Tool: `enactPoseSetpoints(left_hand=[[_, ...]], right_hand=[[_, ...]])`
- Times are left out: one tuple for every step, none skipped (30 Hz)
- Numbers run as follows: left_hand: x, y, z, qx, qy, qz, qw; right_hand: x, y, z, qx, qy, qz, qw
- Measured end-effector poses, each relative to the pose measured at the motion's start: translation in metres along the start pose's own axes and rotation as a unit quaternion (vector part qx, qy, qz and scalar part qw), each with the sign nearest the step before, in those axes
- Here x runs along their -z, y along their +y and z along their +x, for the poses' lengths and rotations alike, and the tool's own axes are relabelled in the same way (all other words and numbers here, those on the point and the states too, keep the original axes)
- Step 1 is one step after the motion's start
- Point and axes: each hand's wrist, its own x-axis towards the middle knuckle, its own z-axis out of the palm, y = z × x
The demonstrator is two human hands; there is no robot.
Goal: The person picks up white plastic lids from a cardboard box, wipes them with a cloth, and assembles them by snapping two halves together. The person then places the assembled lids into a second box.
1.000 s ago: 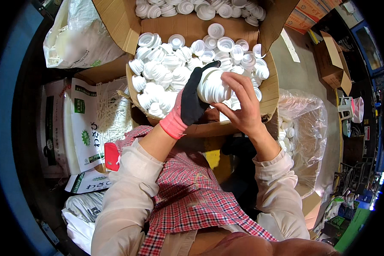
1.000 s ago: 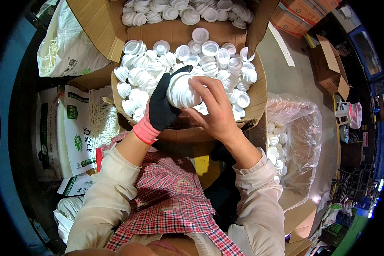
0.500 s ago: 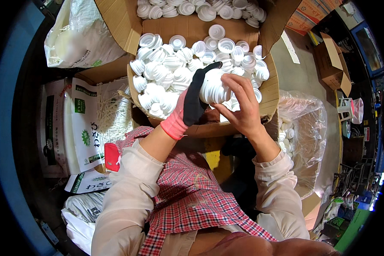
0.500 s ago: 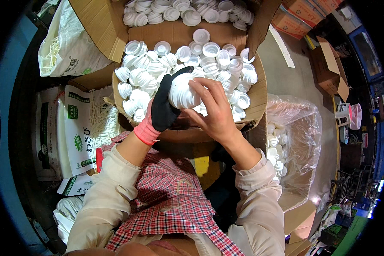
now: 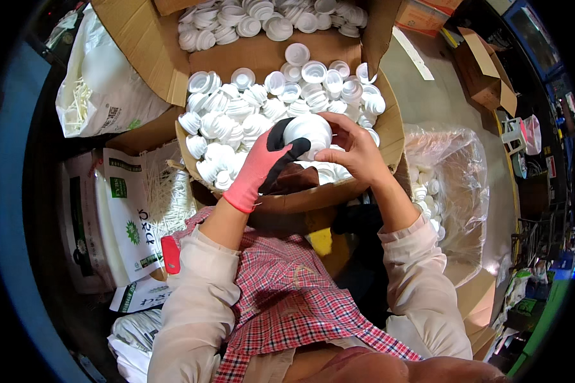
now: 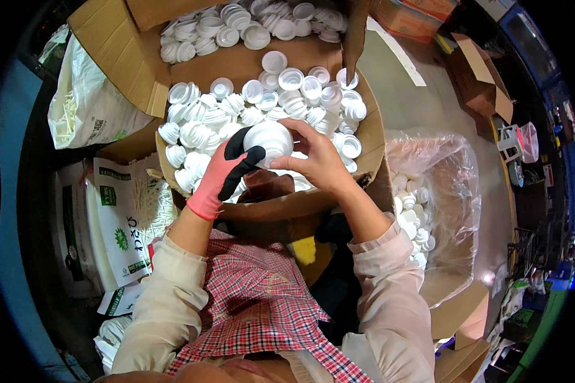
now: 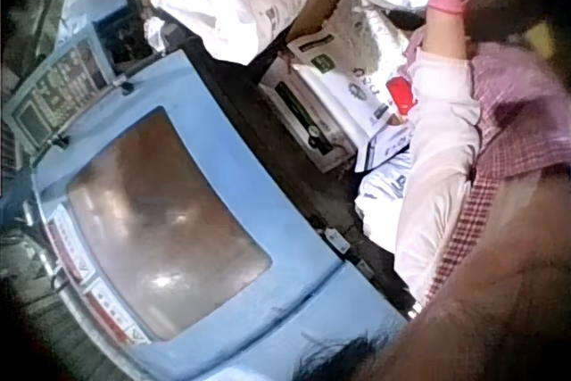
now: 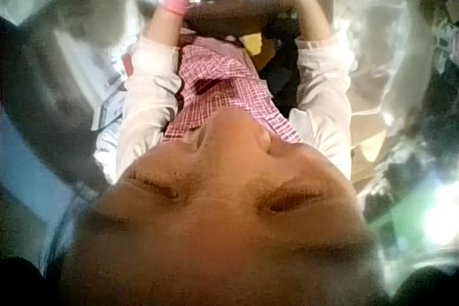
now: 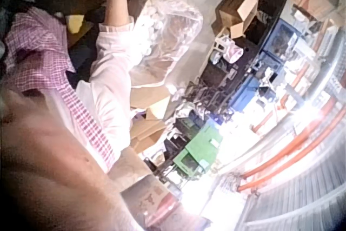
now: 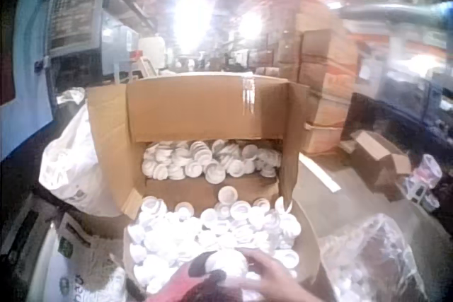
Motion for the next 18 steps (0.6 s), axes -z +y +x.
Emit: enactPoseSetpoints(left_hand=[[0.007, -0.012, 0.003, -0.015, 0.015, 0.049, 0.999], [0.016, -0.031, 0.008, -0.030, 0.031, 0.097, 0.994], [0.012, -0.028, 0.010, -0.043, 0.043, 0.142, 0.988], [0.004, -0.019, 0.004, -0.054, 0.038, 0.108, 0.992], [0.002, -0.019, 0.005, -0.051, 0.030, 0.097, 0.993], [0.000, -0.015, 0.004, -0.041, 0.027, 0.066, 0.997], [-0.002, -0.012, 0.004, -0.031, 0.023, 0.034, 0.999], [-0.003, -0.010, 0.004, -0.023, 0.017, -0.021, 0.999], [-0.004, -0.010, 0.006, -0.014, 0.011, -0.077, 0.997], [-0.003, -0.008, 0.005, -0.041, 0.000, -0.046, 0.998], [-0.001, -0.005, 0.004, -0.068, -0.010, -0.014, 0.998], [0.000, -0.008, 0.005, -0.007, 0.001, -0.118, 0.993], [0.001, -0.011, 0.006, 0.054, 0.012, -0.220, 0.974], [-0.001, -0.015, 0.006, 0.058, 0.017, -0.255, 0.965], [-0.003, -0.014, 0.007, 0.048, 0.011, -0.228, 0.972], [-0.005, -0.011, 0.006, 0.037, 0.005, -0.200, 0.979], [-0.007, -0.009, 0.005, 0.026, -0.001, -0.173, 0.985], [-0.010, -0.008, 0.004, 0.006, -0.007, -0.156, 0.988]], right_hand=[[0.000, -0.002, -0.001, -0.021, 0.000, 0.000, 1.000], [0.000, 0.002, -0.001, -0.018, 0.006, 0.017, 1.000], [0.000, 0.002, -0.003, -0.010, 0.018, 0.002, 1.000], [0.000, 0.002, -0.004, -0.002, 0.029, -0.013, 0.999], [-0.001, 0.002, -0.005, 0.005, 0.040, -0.028, 0.999], [-0.002, 0.003, -0.003, 0.016, 0.039, -0.032, 0.999], [0.003, 0.003, -0.001, 0.011, 0.020, 0.021, 1.000], [0.012, 0.003, 0.002, 0.006, 0.001, 0.073, 0.997], [0.019, 0.004, 0.004, 0.001, -0.017, 0.123, 0.992], [0.023, 0.008, 0.004, -0.004, -0.018, 0.170, 0.985], [0.025, 0.011, 0.006, -0.012, -0.015, 0.178, 0.984], [0.026, 0.012, 0.006, -0.022, -0.013, 0.187, 0.982], [0.026, 0.011, 0.006, -0.032, -0.012, 0.196, 0.980], [0.025, 0.007, 0.005, -0.033, -0.010, 0.162, 0.986], [0.026, 0.009, 0.003, -0.047, -0.004, 0.143, 0.989], [0.026, 0.012, 0.001, -0.061, 0.002, 0.124, 0.990], [0.026, 0.014, 0.000, -0.074, 0.007, 0.105, 0.992], [0.025, 0.013, 0.000, -0.082, 0.013, 0.097, 0.992]])
